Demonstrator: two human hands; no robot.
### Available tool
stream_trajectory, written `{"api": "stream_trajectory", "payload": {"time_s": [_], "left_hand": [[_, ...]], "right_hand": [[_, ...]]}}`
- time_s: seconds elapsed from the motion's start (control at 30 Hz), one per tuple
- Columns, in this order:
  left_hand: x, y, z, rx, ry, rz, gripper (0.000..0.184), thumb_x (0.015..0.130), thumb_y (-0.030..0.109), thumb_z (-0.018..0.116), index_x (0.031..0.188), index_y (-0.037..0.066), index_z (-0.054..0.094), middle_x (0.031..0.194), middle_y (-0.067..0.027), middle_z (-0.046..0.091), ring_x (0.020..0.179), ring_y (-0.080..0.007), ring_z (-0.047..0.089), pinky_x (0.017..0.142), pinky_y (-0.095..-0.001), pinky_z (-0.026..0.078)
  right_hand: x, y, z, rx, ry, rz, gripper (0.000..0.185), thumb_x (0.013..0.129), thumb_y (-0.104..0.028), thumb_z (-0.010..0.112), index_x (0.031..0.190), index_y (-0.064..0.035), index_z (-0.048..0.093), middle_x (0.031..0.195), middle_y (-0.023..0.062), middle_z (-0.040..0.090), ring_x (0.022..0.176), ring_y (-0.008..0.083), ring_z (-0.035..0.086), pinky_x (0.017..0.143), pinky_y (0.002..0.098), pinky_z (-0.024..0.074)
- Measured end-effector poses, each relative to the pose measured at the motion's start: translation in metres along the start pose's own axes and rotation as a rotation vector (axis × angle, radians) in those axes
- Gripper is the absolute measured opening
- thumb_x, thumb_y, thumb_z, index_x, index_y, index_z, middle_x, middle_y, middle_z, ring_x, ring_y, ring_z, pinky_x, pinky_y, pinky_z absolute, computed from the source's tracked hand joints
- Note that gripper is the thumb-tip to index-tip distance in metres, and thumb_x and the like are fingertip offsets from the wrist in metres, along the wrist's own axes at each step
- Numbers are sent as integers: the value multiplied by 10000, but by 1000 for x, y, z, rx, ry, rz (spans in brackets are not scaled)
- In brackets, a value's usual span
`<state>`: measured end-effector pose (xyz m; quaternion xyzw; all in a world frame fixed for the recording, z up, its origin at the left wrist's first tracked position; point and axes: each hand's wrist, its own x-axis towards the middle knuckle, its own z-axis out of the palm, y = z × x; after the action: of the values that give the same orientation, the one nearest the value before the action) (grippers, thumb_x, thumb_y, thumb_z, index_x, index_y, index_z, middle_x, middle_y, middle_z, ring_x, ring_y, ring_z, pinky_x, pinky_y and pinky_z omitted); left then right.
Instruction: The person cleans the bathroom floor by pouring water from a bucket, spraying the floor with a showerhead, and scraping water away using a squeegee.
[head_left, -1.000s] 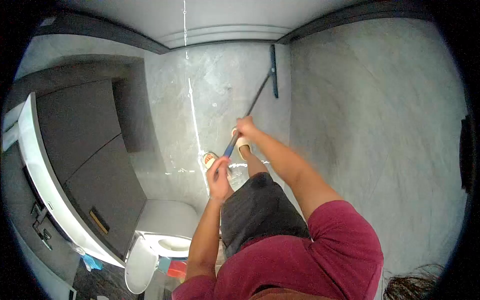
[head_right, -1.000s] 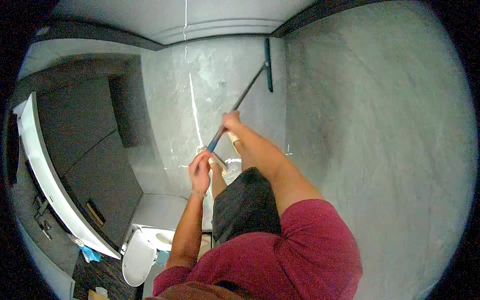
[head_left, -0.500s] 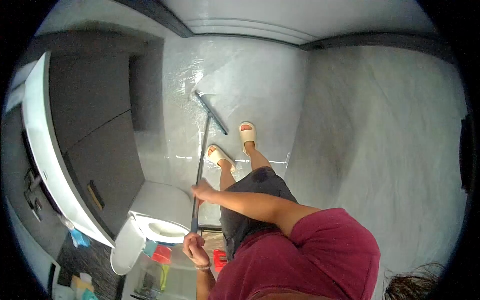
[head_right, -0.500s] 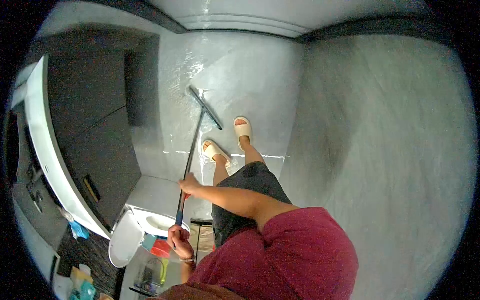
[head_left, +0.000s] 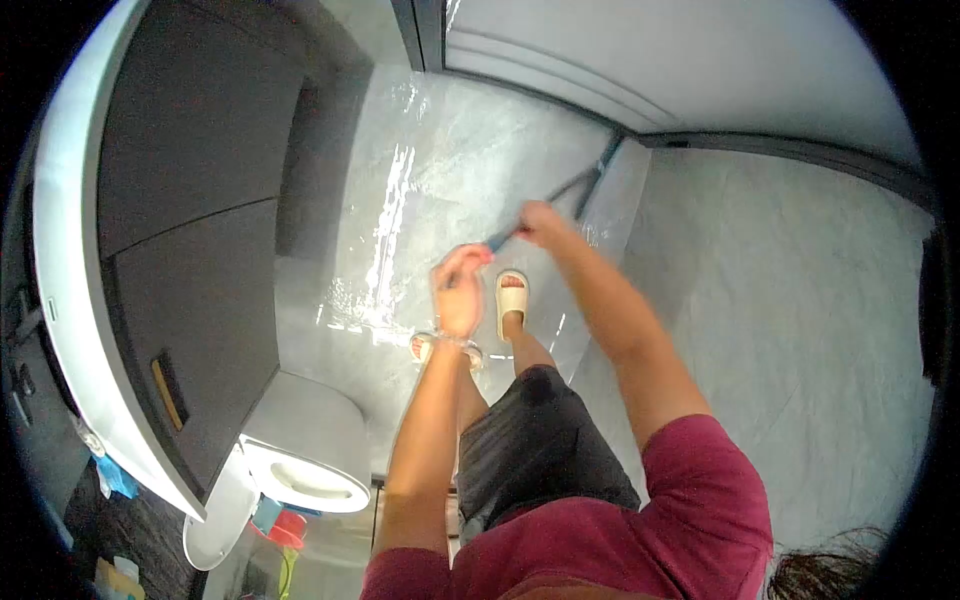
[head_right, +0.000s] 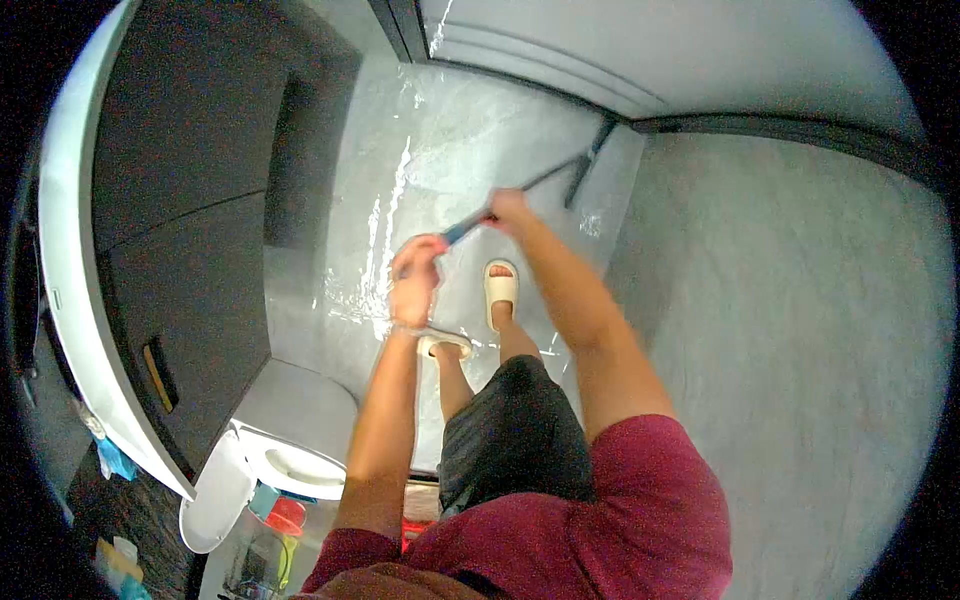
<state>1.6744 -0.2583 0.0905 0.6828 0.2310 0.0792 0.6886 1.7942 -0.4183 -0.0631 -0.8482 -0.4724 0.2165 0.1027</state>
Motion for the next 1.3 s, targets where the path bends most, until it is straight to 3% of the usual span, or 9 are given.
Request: {"api": "stream_trajectory", "payload": {"time_s": [0.03,0.1,0.4,0.43,0.57,0.67,0.77,0.9,1.3], "left_hand": [[-6,22,-35,-230,27,-438,154,744,119,429,698,14,531,562,5,417,461,-53,326,428,-181,252],[-25,23,-90,-251,205,-524,147,733,124,428,713,8,516,547,9,382,452,-59,296,420,-188,232],[-161,-18,-140,-761,703,-454,122,753,168,433,739,49,458,544,10,278,495,-108,285,473,-242,254],[-162,-20,-135,-790,753,-517,113,761,164,430,734,56,452,543,8,276,490,-104,275,469,-239,248],[-202,-28,-145,-876,929,-517,96,760,178,439,729,87,435,520,25,252,476,-94,253,462,-237,233],[-266,-16,-168,-915,977,-508,96,757,169,449,711,89,423,524,25,272,469,-94,262,454,-233,235],[-326,9,-180,-880,1072,-514,92,751,160,461,714,80,433,536,21,300,470,-93,275,447,-229,243],[-365,68,-197,-503,1038,-464,138,808,196,412,767,66,429,545,4,303,455,-101,281,432,-238,234],[-209,-37,-128,-497,312,-505,164,775,146,432,827,9,507,679,-25,433,512,-74,343,489,-202,320]], "right_hand": [[30,-26,24,108,-158,241,165,600,-267,658,595,-109,611,583,67,563,515,210,530,448,366,407],[71,-86,49,530,-263,647,151,619,-239,618,593,-91,607,581,63,567,507,214,534,485,353,398],[102,-249,63,759,-437,913,196,696,-145,473,585,-35,592,587,48,583,473,223,549,656,296,351],[103,-252,63,710,-483,740,232,718,-127,471,742,100,425,592,136,561,470,258,557,497,300,409],[98,-292,81,-21,-558,-231,128,605,-131,559,586,-4,561,578,116,572,475,261,552,577,379,397],[68,-364,108,777,-721,570,79,586,-125,552,582,-61,597,611,130,578,525,252,544,683,430,330],[29,-437,94,971,-620,988,352,745,-179,476,988,74,452,694,171,569,564,327,569,473,397,480],[2,-490,59,1145,-865,608,510,777,-174,436,1042,174,173,727,234,527,480,293,561,350,316,476],[-7,-227,85,1239,-22,1200,274,747,-215,513,904,-5,432,654,102,502,519,186,520,419,330,424]]}}
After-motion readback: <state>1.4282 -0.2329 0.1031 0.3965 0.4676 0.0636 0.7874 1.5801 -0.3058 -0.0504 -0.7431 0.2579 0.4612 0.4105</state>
